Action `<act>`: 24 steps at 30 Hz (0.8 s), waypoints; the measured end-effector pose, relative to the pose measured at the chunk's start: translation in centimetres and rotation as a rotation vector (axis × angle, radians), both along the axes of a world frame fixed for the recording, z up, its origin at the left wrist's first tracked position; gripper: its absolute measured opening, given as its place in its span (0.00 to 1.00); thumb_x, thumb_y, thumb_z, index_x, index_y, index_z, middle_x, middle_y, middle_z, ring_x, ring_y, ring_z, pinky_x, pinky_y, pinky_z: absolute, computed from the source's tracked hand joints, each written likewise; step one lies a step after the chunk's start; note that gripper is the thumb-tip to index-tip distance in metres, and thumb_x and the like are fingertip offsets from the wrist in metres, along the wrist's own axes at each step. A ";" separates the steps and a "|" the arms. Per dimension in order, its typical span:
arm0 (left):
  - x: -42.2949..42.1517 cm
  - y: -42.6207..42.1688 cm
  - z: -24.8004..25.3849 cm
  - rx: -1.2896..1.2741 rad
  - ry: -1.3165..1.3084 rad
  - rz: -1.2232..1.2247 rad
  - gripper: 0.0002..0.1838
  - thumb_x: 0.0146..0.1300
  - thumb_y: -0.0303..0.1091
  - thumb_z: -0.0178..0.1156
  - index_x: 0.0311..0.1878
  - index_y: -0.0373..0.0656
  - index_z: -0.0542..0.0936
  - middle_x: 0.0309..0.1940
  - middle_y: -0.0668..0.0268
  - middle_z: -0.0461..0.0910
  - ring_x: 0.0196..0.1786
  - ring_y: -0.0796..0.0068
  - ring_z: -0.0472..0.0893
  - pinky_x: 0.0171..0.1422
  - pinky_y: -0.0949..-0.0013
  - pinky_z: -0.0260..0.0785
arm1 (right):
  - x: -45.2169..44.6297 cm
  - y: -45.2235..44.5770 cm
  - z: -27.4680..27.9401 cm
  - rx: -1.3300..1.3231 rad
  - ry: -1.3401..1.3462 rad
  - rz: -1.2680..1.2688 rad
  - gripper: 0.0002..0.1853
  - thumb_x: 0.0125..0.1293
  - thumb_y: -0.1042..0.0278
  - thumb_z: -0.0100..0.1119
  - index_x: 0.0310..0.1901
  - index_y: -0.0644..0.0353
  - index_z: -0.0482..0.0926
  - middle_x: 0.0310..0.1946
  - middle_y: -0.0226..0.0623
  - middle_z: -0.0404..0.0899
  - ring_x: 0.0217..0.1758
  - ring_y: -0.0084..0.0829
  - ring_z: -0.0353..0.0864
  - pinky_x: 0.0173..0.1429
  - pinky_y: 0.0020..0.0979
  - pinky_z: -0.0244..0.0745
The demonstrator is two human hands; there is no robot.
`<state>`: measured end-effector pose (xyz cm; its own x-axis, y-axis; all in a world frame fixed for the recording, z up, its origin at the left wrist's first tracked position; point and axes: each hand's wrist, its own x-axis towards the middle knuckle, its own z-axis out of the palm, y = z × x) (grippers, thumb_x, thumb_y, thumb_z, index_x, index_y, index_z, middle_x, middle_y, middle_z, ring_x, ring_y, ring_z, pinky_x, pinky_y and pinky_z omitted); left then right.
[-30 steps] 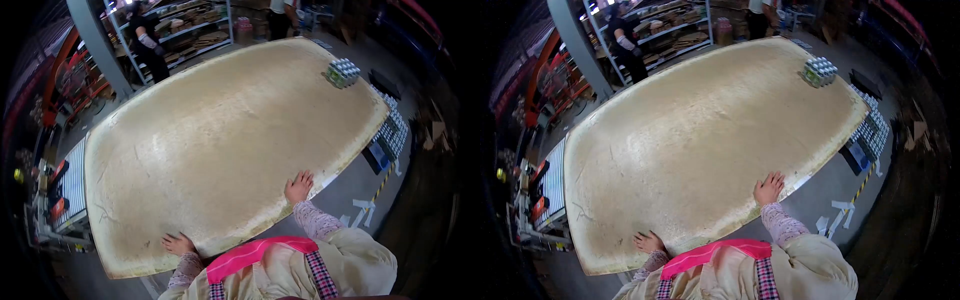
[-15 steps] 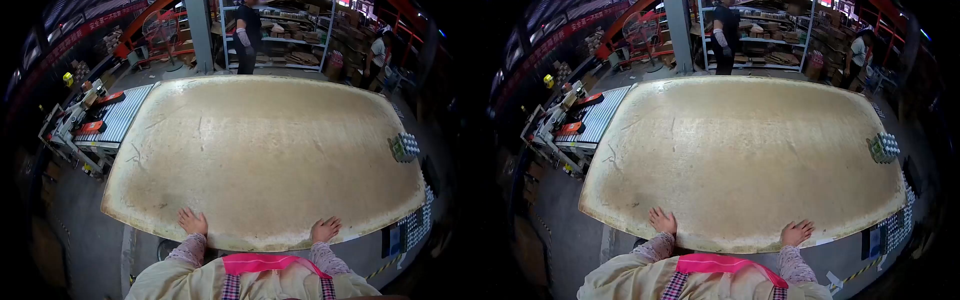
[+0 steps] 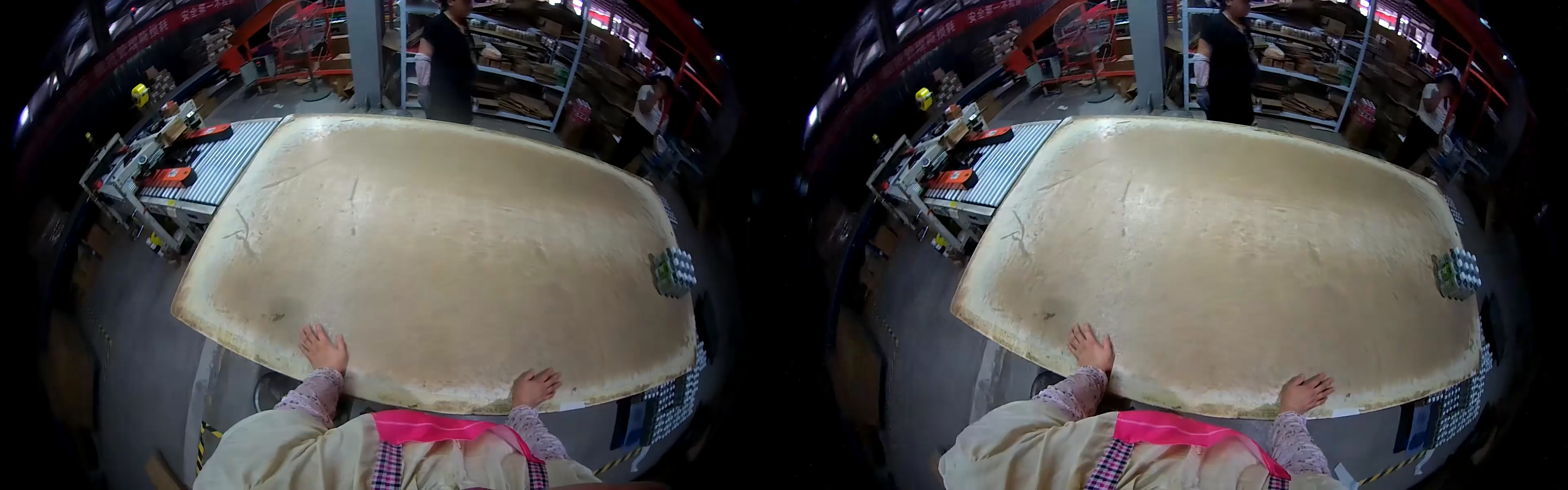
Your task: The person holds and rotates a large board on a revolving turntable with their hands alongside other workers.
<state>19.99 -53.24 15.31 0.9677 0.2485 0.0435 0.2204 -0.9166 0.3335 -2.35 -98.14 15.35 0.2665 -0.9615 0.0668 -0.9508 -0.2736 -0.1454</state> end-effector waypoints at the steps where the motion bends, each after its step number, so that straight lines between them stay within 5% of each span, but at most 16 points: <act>1: 0.0 0.1 -0.1 -0.001 -0.001 0.000 0.41 0.65 0.52 0.60 0.75 0.36 0.66 0.80 0.41 0.53 0.84 0.40 0.48 0.85 0.37 0.38 | 0.0 0.0 0.0 0.006 0.015 0.006 0.38 0.71 0.53 0.53 0.77 0.66 0.62 0.81 0.58 0.53 0.85 0.61 0.47 0.83 0.58 0.48; 5: -0.1 0.1 -0.1 -0.044 0.012 0.012 0.42 0.66 0.53 0.60 0.77 0.36 0.65 0.81 0.41 0.53 0.85 0.41 0.46 0.86 0.37 0.36 | -0.1 -0.8 -1.7 -0.039 0.081 0.018 0.36 0.75 0.51 0.50 0.79 0.61 0.61 0.81 0.58 0.54 0.83 0.63 0.49 0.82 0.59 0.51; 11: 0.1 -0.5 2.4 -0.008 0.109 0.013 0.44 0.64 0.54 0.61 0.78 0.37 0.64 0.81 0.41 0.55 0.84 0.39 0.50 0.85 0.37 0.38 | -0.9 -2.4 -4.7 -0.077 0.117 0.045 0.38 0.73 0.52 0.51 0.77 0.71 0.60 0.80 0.62 0.54 0.83 0.63 0.49 0.82 0.59 0.48; 13: 0.8 0.9 -3.4 0.010 -0.010 -0.031 0.44 0.64 0.54 0.62 0.78 0.36 0.64 0.81 0.41 0.56 0.84 0.39 0.50 0.85 0.37 0.39 | -1.9 -3.2 -5.5 0.014 0.041 0.096 0.40 0.71 0.53 0.53 0.75 0.76 0.61 0.79 0.65 0.55 0.83 0.64 0.48 0.83 0.59 0.46; 17: 0.4 -0.7 -0.1 0.070 0.040 0.016 0.42 0.68 0.52 0.60 0.79 0.39 0.62 0.81 0.44 0.55 0.84 0.43 0.51 0.85 0.40 0.42 | 0.0 0.4 0.5 0.013 -0.107 0.026 0.40 0.68 0.51 0.58 0.74 0.72 0.64 0.78 0.66 0.55 0.83 0.67 0.46 0.84 0.62 0.42; 24: 0.5 -0.5 -1.2 0.187 0.073 0.049 0.42 0.70 0.55 0.58 0.79 0.40 0.61 0.82 0.47 0.54 0.85 0.46 0.51 0.85 0.41 0.44 | -0.7 -0.2 -1.2 -0.023 -0.179 0.023 0.43 0.66 0.48 0.59 0.75 0.71 0.63 0.80 0.65 0.52 0.84 0.67 0.44 0.84 0.63 0.40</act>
<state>20.51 -53.75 14.06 0.9569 0.2893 0.0236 0.2833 -0.9487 0.1404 -3.02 -98.38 14.15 0.2701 -0.9530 0.1372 -0.9038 -0.3001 -0.3050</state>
